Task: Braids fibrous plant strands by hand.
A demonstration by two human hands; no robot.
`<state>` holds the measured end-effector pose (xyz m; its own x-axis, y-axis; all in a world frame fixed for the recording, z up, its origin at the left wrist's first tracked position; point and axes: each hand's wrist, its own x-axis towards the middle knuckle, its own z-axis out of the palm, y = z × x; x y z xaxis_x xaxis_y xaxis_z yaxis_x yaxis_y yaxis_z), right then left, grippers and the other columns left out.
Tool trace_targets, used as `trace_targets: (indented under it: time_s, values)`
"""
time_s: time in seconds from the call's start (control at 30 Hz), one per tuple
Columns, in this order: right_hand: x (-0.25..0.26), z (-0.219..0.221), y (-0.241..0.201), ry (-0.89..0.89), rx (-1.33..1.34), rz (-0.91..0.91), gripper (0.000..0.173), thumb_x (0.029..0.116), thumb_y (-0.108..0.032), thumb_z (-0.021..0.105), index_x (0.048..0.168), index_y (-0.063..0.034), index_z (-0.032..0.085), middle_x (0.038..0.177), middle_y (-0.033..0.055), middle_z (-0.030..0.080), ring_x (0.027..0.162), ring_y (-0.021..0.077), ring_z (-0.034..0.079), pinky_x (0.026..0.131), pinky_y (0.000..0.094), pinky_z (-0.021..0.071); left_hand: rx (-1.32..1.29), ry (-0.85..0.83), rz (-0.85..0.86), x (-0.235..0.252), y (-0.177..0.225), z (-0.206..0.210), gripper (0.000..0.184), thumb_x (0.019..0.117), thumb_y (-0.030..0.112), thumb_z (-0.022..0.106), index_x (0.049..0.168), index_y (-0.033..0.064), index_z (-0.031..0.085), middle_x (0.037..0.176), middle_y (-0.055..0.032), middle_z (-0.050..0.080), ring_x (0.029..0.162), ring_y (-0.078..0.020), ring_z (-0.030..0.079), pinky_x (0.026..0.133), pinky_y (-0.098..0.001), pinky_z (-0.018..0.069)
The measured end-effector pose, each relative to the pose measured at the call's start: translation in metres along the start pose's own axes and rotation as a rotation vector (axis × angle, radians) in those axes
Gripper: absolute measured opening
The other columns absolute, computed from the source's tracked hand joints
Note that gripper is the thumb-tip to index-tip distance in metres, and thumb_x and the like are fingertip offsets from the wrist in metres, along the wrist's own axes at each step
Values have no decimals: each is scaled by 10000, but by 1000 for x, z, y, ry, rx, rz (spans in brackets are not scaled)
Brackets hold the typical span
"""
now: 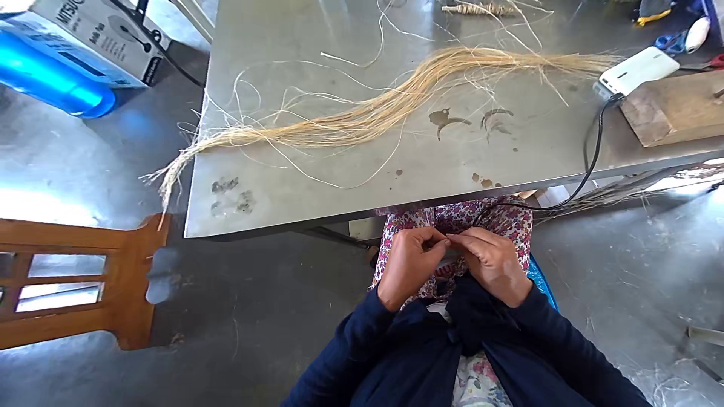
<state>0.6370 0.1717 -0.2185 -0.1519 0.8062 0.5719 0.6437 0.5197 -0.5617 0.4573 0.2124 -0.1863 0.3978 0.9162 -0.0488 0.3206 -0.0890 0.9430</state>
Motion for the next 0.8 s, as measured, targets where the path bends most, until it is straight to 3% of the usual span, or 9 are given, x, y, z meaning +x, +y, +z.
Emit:
trace_targets:
  time_s: [0.07, 0.1, 0.2, 0.3, 0.43, 0.63, 0.8]
  values:
    - [3, -6, 1, 13, 52, 29, 161, 949, -39, 635, 953, -10, 793, 865, 99, 746, 833, 139, 715, 797, 222, 570, -155, -66, -43, 0, -3, -5, 152, 1007, 91, 606, 965, 20, 733, 721, 55, 685, 592, 44, 563, 573, -139, 467]
    - [5, -7, 1, 13, 76, 42, 159, 948, -40, 637, 946, -8, 793, 869, 96, 747, 834, 126, 715, 799, 214, 570, -246, -90, -93, 0, -6, -6, 201, 1037, 95, 544, 1002, 19, 727, 723, 60, 690, 546, 57, 501, 523, -129, 403]
    - [7, -6, 3, 19, 135, 71, 142, 939, -43, 654, 932, 1, 789, 871, 95, 748, 824, 101, 712, 791, 198, 570, -443, -121, -209, -1, -10, -10, 266, 1064, 81, 463, 978, 23, 708, 701, 49, 693, 466, 75, 401, 447, -112, 313]
    - [6, 3, 6, 52, 217, 125, 106, 912, -34, 691, 914, 16, 785, 859, 87, 746, 802, 69, 704, 772, 181, 572, -429, -109, -207, -3, -12, -12, 161, 1009, 37, 567, 923, 38, 702, 701, 46, 696, 470, 67, 429, 448, -114, 329]
    - [3, 14, 8, 93, 298, 183, 76, 879, -20, 723, 910, 30, 772, 877, 92, 756, 803, 62, 714, 772, 191, 588, -462, -146, -266, -6, -14, -17, 145, 982, 17, 609, 886, 51, 711, 710, 52, 702, 488, 72, 451, 457, -115, 341]
    - [-5, 25, 14, 154, 417, 264, 68, 885, 5, 710, 924, 38, 754, 873, 69, 757, 739, 36, 698, 713, 197, 597, -801, -125, -414, -9, -19, -18, 226, 981, -26, 553, 857, 54, 724, 682, 20, 685, 445, 66, 396, 425, -106, 312]
    - [-9, 31, 19, 152, 300, 186, 102, 897, 11, 686, 923, 28, 783, 911, 109, 760, 862, 99, 726, 822, 220, 593, -1013, -70, -452, -7, -24, -12, 247, 993, -33, 505, 872, 36, 709, 682, 29, 620, 461, 44, 403, 427, -107, 329]
